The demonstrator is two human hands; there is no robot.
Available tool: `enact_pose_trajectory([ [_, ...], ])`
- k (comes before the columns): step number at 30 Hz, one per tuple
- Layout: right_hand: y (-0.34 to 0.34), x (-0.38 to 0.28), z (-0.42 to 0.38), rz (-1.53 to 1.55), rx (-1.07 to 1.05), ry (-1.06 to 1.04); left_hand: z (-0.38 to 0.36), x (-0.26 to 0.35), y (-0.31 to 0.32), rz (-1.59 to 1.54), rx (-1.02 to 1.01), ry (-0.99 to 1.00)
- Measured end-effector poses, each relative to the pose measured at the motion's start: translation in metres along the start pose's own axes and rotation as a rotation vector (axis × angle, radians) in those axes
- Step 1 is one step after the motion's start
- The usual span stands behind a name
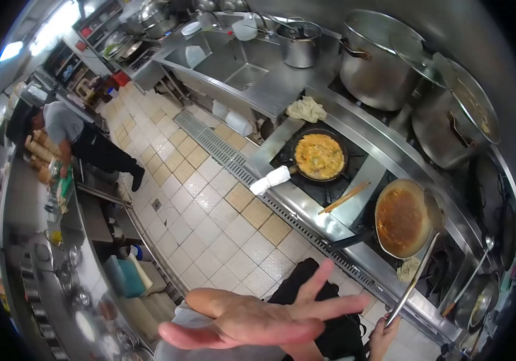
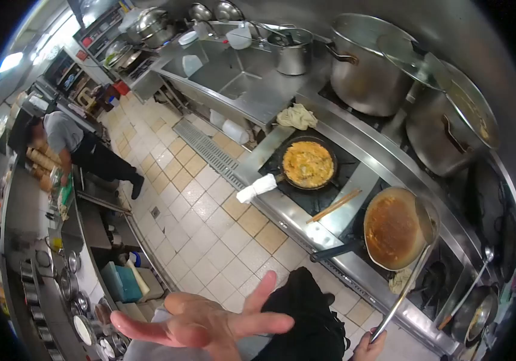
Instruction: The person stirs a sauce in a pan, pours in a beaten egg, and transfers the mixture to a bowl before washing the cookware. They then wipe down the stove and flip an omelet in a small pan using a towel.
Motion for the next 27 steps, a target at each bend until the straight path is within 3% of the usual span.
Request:
enact_pose_trajectory([
  [1,-0.004,-0.01,0.001,-0.011,0.02,-0.042,0.008,0.0,0.016,0.016,0.001,0.004],
  [3,-0.011,-0.025,-0.003,-0.017,-0.005,0.024,0.022,-0.004,0.023,0.121,0.384,-0.03],
  [4,-0.014,-0.036,-0.007,-0.033,0.011,0.005,0.016,-0.005,0.019,0.128,0.393,-0.033],
  [5,-0.015,-0.041,-0.009,-0.047,0.026,-0.016,0.008,0.0,0.017,0.015,0.276,0.084],
  [6,-0.013,-0.023,0.0,-0.025,0.134,-0.229,-0.001,0.005,0.018,-0.104,0.162,0.192],
  [7,-0.005,0.002,-0.002,-0.008,0.254,-0.418,-0.005,0.004,0.01,-0.126,0.178,0.168],
  [8,-0.003,0.0,-0.005,0.077,0.322,-0.369,-0.001,0.005,0.003,-0.092,0.126,0.137],
  [9,0.001,0.001,-0.005,-0.053,0.328,-0.454,0.003,0.0,-0.004,-0.098,0.076,0.086],
  [10,0.005,0.009,-0.001,-0.108,0.153,-0.24,0.005,-0.012,-0.01,-0.135,0.023,0.034],
  [11,0.009,0.02,0.004,-0.06,0.12,-0.15,0.002,-0.029,-0.014,-0.192,-0.05,-0.009],
  [12,0.001,-0.006,0.004,0.012,0.119,-0.175,-0.012,-0.042,-0.029,-0.115,0.095,-0.111],
  [13,-0.001,-0.008,0.005,0.095,-0.002,-0.027,-0.024,-0.056,-0.039,0.008,0.237,-0.253],
  [14,0.002,0.001,0.002,0.199,-0.068,0.103,-0.034,-0.072,-0.048,0.121,0.077,-0.399],
  [18,0.006,0.005,-0.006,0.388,-0.082,0.247,-0.101,-0.151,-0.076,0.453,-0.197,-0.94],
  [19,0.009,0.003,-0.008,0.558,-0.162,0.269,-0.107,-0.171,-0.075,0.429,-0.224,-0.951],
  [21,-0.001,0.001,-0.008,0.74,-0.207,0.3,-0.144,-0.231,-0.069,0.651,-0.419,-1.229],
  [23,-0.008,-0.012,-0.013,1.149,-0.416,0.346,-0.164,-0.282,-0.061,0.726,-0.548,-1.123],
  [25,-0.022,-0.002,-0.021,1.221,-0.372,0.357,-0.18,-0.334,-0.046,0.792,-0.673,-1.002],
  [27,-0.033,0.01,-0.041,1.323,-0.362,0.405,-0.18,-0.383,-0.036,0.938,-0.636,-0.844],
])
Point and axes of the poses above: each hand's wrist, its own z-axis towards the middle knuckle, its own y-axis out of the palm, x = y × z, the point moved 8 cm from there along z, towards the middle knuckle, and after that the axes turned 8 degrees about -z, right-handed, at the moved point
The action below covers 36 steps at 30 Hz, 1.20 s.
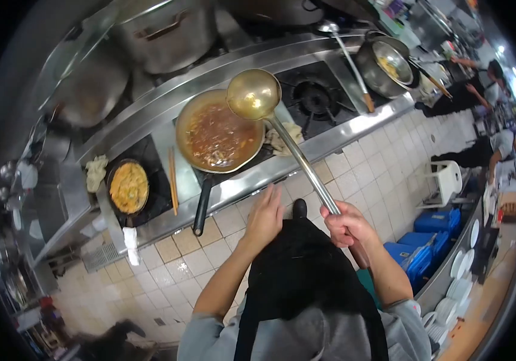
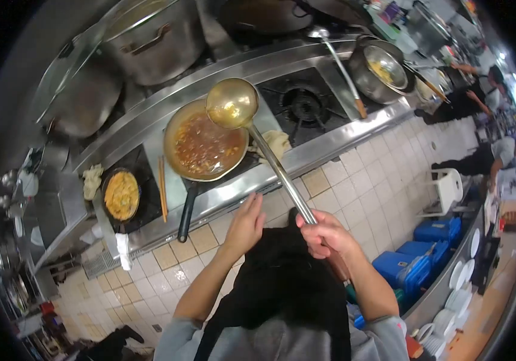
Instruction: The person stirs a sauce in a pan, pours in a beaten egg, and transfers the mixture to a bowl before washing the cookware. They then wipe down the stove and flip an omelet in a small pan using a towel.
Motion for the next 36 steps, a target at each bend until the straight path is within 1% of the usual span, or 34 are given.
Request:
enact_pose_trajectory([
  [1,-0.01,0.003,-0.012,0.013,0.015,-0.011,0.023,-0.005,0.015,0.051,0.025,0.023],
  [2,-0.022,0.005,-0.028,0.079,0.015,-0.062,0.046,-0.009,0.027,0.101,0.051,0.042],
  [3,-0.034,0.007,-0.043,0.145,0.016,-0.118,0.071,-0.011,0.038,0.1,0.036,0.055],
  [4,-0.046,0.011,-0.059,0.155,0.03,-0.136,0.1,-0.012,0.043,0.256,0.081,0.045],
  [5,-0.063,0.018,-0.076,0.139,0.109,-0.124,0.121,-0.009,0.05,0.409,0.129,0.046],
  [6,-0.083,0.022,-0.096,0.125,0.199,-0.131,0.143,-0.013,0.057,0.492,0.118,0.007],
  [7,-0.099,0.029,-0.115,0.147,0.24,-0.124,0.166,-0.01,0.059,0.522,0.15,0.013],
  [8,-0.115,0.035,-0.132,0.173,0.279,-0.123,0.178,-0.034,0.077,0.563,0.172,-0.011],
  [9,-0.128,0.039,-0.148,0.198,0.287,-0.138,0.185,-0.067,0.104,0.458,0.063,-0.042],
  [10,-0.144,0.048,-0.162,0.256,0.29,-0.149,0.188,-0.071,0.117,0.475,-0.013,-0.153],
  [11,-0.16,0.055,-0.176,0.277,0.332,-0.158,0.181,-0.065,0.131,0.497,0.003,-0.017],
  [13,-0.198,0.065,-0.203,0.308,0.378,-0.18,0.165,-0.054,0.16,0.483,-0.047,0.009],
  [15,-0.238,0.087,-0.229,0.39,0.433,-0.145,0.164,-0.05,0.175,0.483,-0.083,0.019],
  [16,-0.258,0.096,-0.242,0.411,0.445,-0.166,0.165,-0.036,0.168,0.419,-0.067,0.009],
  [17,-0.277,0.106,-0.253,0.464,0.442,-0.17,0.172,-0.046,0.163,0.5,-0.021,-0.036],
  [18,-0.295,0.116,-0.262,0.512,0.434,-0.175,0.175,-0.044,0.152,0.484,0.033,-0.186],
  [19,-0.314,0.123,-0.272,0.518,0.436,-0.193,0.179,-0.031,0.149,0.595,0.046,-0.227],
  [21,-0.35,0.139,-0.288,0.596,0.437,-0.208,0.181,-0.034,0.157,0.689,0.071,-0.141],
  [22,-0.367,0.141,-0.293,0.604,0.438,-0.215,0.184,-0.012,0.165,0.749,0.093,-0.089],
  [23,-0.383,0.142,-0.295,0.625,0.437,-0.249,0.185,0.005,0.174,0.754,0.086,-0.083],
  [24,-0.398,0.141,-0.296,0.649,0.432,-0.28,0.182,0.056,0.181,0.762,0.115,0.016],
  [25,-0.411,0.14,-0.296,0.663,0.428,-0.276,0.179,0.091,0.194,0.77,0.141,0.112],
  [26,-0.426,0.134,-0.294,0.69,0.436,-0.309,0.181,0.099,0.211,0.777,0.133,0.111],
  [28,-0.453,0.116,-0.289,0.724,0.442,-0.335,0.188,0.092,0.259,0.345,-0.153,-0.058],
  [30,-0.478,0.088,-0.282,0.673,0.458,-0.386,0.208,0.12,0.31,0.205,-0.223,-0.086],
  [32,-0.504,0.062,-0.281,0.641,0.546,-0.414,0.238,0.163,0.363,0.105,-0.31,0.024],
  [34,-0.519,0.026,-0.284,0.64,0.563,-0.371,0.275,0.195,0.413,0.166,-0.337,0.327],
  [36,-0.533,-0.01,-0.293,0.612,0.587,-0.344,0.314,0.241,0.458,0.139,-0.356,0.423],
])
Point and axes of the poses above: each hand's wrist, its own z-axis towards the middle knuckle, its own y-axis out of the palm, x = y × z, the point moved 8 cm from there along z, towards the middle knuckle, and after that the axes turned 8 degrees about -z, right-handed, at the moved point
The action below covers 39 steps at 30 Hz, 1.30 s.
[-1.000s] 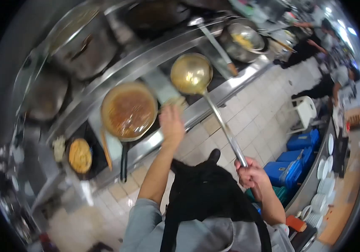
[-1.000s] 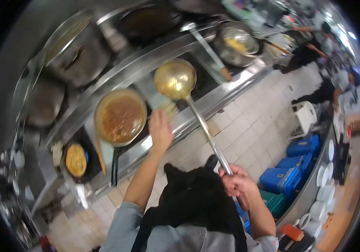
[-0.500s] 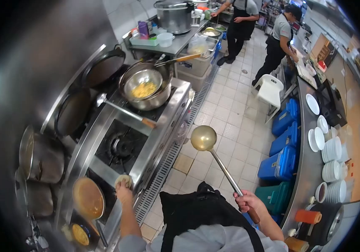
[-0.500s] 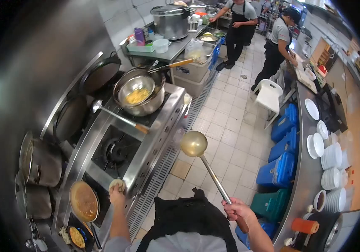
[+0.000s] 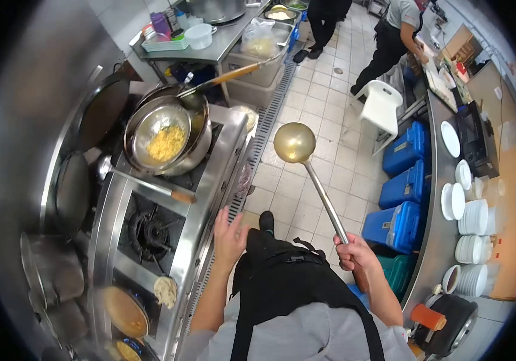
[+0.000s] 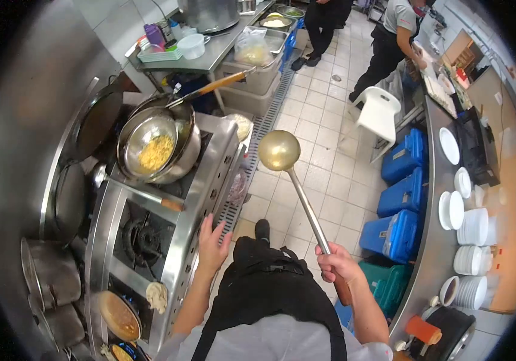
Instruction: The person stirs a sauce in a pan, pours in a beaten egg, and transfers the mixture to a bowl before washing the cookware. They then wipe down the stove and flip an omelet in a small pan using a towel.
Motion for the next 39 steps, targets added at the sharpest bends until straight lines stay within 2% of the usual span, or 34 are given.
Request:
enact_pose_trajectory([
  [1,0.003,-0.013,0.002,-0.015,0.018,0.012,0.033,0.013,0.009,-0.016,-0.005,0.007],
  [3,0.005,-0.035,0.006,-0.031,0.04,0.025,0.098,0.047,0.032,0.053,-0.068,0.176],
  [4,0.004,-0.044,0.009,-0.02,0.055,0.019,0.13,0.053,0.045,0.044,-0.08,0.188],
  [6,0.001,-0.057,0.014,-0.066,0.111,0.021,0.18,0.073,0.079,0.265,-0.168,0.332],
  [9,-0.004,-0.068,0.023,-0.018,0.127,0.007,0.246,0.093,0.113,0.292,-0.263,0.301],
  [14,-0.027,-0.105,0.042,0.057,0.143,-0.016,0.322,0.098,0.184,0.271,-0.212,0.341],
  [17,-0.052,-0.129,0.06,0.123,0.149,-0.024,0.35,0.117,0.226,0.117,-0.305,0.354],
  [19,-0.076,-0.149,0.075,0.159,0.136,-0.042,0.381,0.107,0.256,-0.151,-0.36,0.005],
  [20,-0.09,-0.159,0.081,0.196,0.127,-0.051,0.398,0.112,0.266,-0.147,-0.356,0.011],
  [22,-0.12,-0.183,0.096,0.227,0.106,-0.058,0.428,0.148,0.257,-1.178,-0.389,-0.281],
  [24,-0.161,-0.209,0.113,0.255,0.11,-0.068,0.449,0.24,0.2,-1.575,-0.431,-0.236],
  [26,-0.203,-0.242,0.133,0.252,0.088,-0.044,0.464,0.307,0.16,-1.806,-0.591,0.132],
  [28,-0.24,-0.284,0.156,0.237,0.047,-0.027,0.468,0.369,0.124,-2.139,-0.613,0.096],
  [30,-0.275,-0.325,0.178,0.175,0.05,0.02,0.475,0.415,0.101,-2.074,-0.732,0.699],
  [32,-0.298,-0.363,0.21,0.135,0.004,0.055,0.484,0.428,0.121,-2.049,-0.839,0.916],
  [35,-0.33,-0.406,0.254,0.134,0.089,0.018,0.52,0.438,0.128,-2.021,-0.636,0.787],
  [37,-0.35,-0.418,0.304,0.149,0.061,-0.013,0.55,0.446,0.133,-2.02,-0.504,0.697],
  [39,-0.362,-0.442,0.324,0.197,0.071,-0.05,0.59,0.438,0.149,-2.044,-0.448,0.625],
])
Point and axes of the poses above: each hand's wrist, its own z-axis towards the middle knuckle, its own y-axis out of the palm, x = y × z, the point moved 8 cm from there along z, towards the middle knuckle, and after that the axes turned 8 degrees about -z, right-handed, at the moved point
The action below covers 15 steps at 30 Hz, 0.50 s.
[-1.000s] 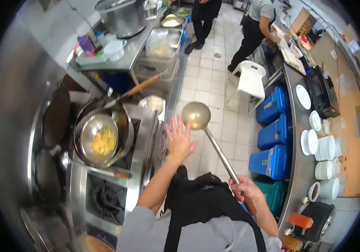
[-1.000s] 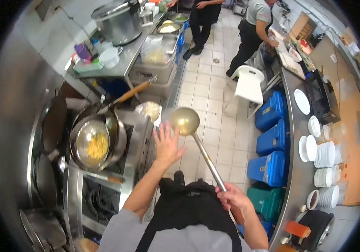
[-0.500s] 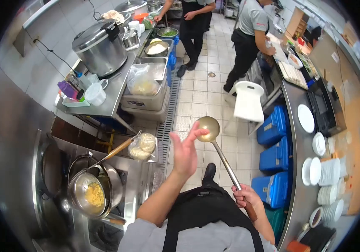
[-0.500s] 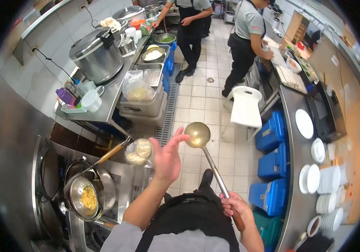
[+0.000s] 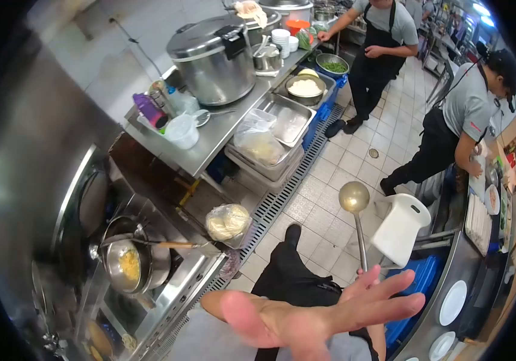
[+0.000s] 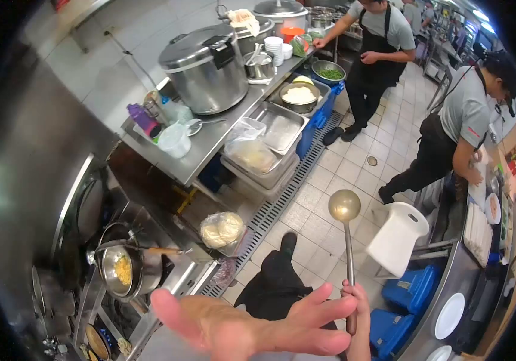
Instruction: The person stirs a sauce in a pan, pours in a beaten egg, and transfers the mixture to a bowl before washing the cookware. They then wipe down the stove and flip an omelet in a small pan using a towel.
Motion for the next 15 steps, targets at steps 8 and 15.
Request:
enact_pose_trajectory([
  [8,0.012,-0.121,0.092,0.179,0.091,0.019,0.113,0.03,-0.321,0.275,0.422,-0.188],
  [15,0.023,-0.229,0.155,0.326,0.226,0.013,0.062,0.078,-0.536,1.514,0.721,-0.874],
])
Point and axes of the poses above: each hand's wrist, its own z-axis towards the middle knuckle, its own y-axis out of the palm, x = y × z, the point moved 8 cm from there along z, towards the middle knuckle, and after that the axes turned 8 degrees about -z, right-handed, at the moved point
